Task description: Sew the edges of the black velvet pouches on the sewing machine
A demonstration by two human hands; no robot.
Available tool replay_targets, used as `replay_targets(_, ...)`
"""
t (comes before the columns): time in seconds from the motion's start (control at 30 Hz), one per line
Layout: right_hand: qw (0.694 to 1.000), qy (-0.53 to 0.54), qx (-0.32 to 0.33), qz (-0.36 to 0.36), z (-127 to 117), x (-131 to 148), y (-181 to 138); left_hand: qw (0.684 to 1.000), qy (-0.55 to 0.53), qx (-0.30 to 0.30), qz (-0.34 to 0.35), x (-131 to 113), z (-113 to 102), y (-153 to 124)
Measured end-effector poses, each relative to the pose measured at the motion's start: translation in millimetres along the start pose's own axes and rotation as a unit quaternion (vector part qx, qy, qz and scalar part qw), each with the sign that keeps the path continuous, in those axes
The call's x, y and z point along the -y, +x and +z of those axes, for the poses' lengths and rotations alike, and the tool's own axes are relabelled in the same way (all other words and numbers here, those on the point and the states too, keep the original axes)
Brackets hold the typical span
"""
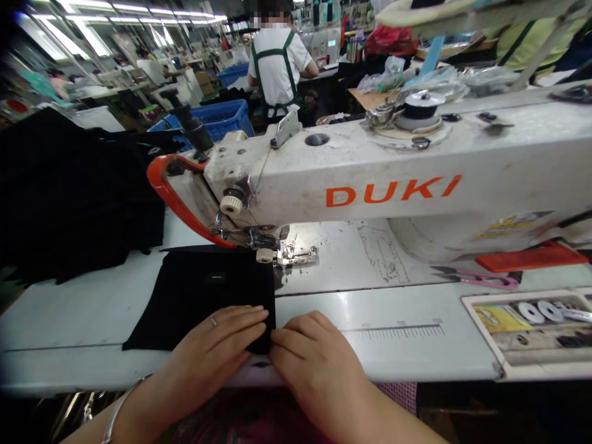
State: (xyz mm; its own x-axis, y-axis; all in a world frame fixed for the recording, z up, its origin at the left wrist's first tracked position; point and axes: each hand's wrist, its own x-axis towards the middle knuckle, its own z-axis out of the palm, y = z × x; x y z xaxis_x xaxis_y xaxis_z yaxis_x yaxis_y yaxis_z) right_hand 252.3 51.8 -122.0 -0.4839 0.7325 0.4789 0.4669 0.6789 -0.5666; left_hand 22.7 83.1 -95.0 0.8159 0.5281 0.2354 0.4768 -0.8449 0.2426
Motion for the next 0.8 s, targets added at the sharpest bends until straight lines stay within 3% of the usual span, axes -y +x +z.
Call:
replay_targets(0.17,1.0,-0.003,0.014,0.003,-0.8,0.5,-1.2,0.998,-0.016,-0.056,0.006,-2.8,4.8,-2.6)
replay_targets(0.4,1.0,-0.009,0.02,0.008,-4.6,4.7,0.4,0.999,-0.048,-0.017,0.018,0.8,7.9,-0.7)
replay_targets(0.53,0.999,-0.021,0.028,0.012,-7.8,4.9,-1.4,0.997,-0.052,-0.022,0.043,3.0,8.4,-4.9)
replay_targets(0.8,0.999,-0.023,0.039,0.008,-9.0,4.3,-1.6,0.998,-0.045,-0.035,0.028,0.8,8.7,-7.7)
